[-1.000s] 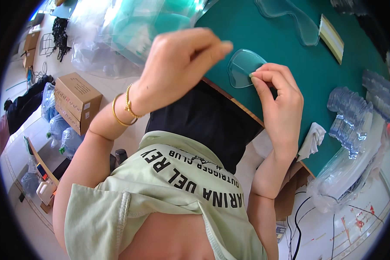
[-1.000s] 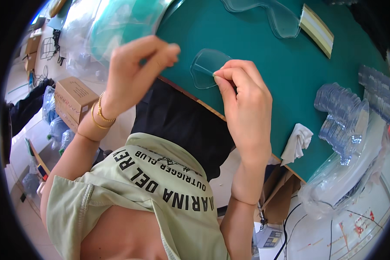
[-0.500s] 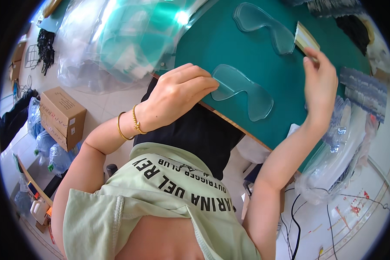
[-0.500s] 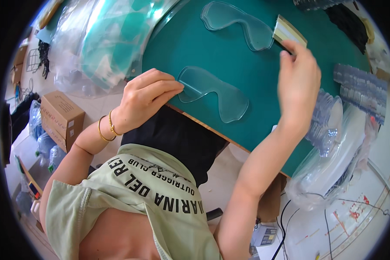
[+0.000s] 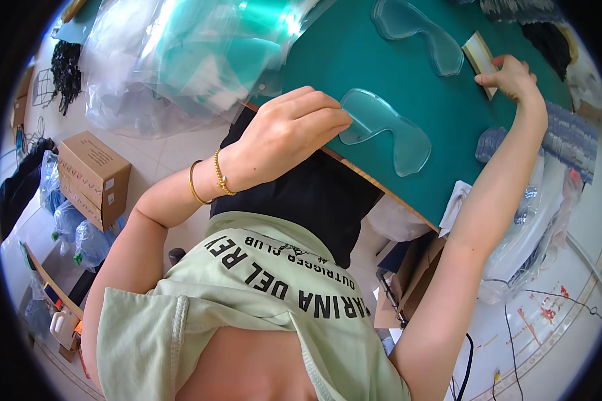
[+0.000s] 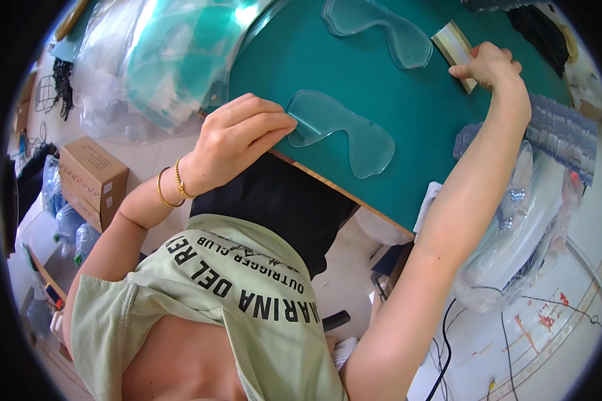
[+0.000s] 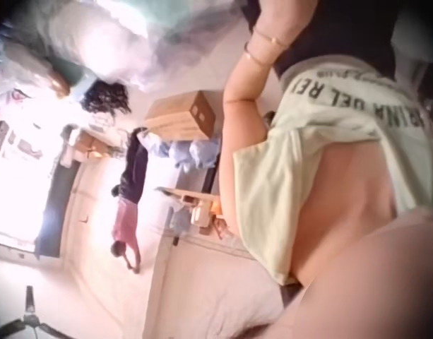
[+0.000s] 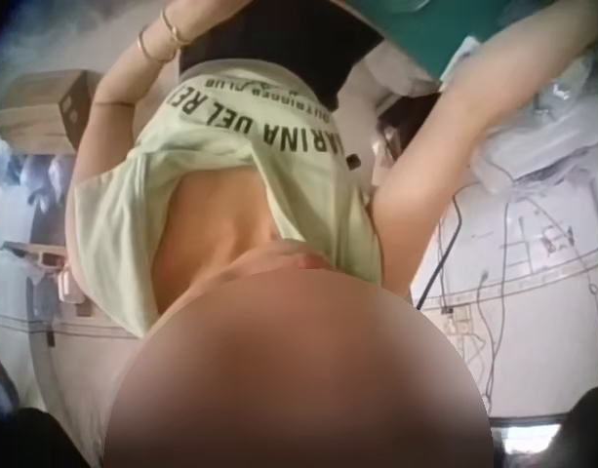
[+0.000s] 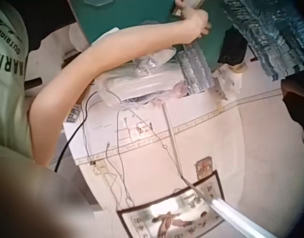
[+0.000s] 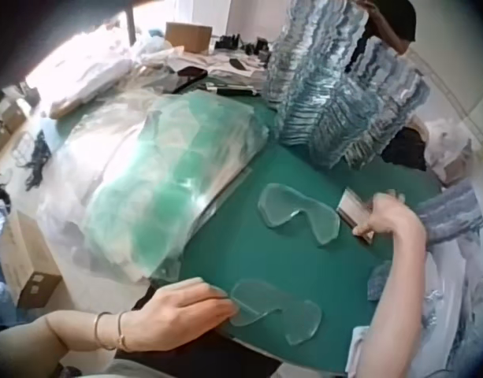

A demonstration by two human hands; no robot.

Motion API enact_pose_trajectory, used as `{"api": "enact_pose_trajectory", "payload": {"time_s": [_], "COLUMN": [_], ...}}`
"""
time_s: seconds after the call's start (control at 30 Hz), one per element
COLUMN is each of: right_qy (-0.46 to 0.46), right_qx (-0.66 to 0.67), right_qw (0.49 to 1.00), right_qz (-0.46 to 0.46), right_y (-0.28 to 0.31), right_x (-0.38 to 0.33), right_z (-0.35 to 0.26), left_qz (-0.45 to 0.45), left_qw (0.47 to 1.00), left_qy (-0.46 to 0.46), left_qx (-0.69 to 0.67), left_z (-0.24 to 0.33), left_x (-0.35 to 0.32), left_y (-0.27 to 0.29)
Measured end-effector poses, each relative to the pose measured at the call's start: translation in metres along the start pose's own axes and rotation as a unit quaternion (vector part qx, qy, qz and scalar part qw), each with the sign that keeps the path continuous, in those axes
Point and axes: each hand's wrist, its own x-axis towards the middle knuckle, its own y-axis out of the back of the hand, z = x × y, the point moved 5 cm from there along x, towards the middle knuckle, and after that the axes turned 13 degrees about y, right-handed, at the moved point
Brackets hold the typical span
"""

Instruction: Cleaning individual eyewear lenses with a cloth and packing them into small plastic bags at a workstation.

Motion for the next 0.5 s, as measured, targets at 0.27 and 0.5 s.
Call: {"api": "enact_pose_trajectory", "payload": {"time_s": [0.27,0.5], "right_qy": [0.072,0.117], "right_qx": [0.052,0.224], "right_qw": [0.996,0.943], "right_qz": [-0.023,0.218], "right_y": [-0.001,0.046], "right_x": [0.012,-0.097], "right_z": [0.012,-0.046], "left_qz": [-0.004,-0.003], "left_qw": [1.000,1.000], "left_qy": [0.000,0.006], "left_qx": [0.003,-0.004], "left_z": [-0.002,0.000], "left_x": [0.000,0.001], "left_y": [-0.003,0.000]}}
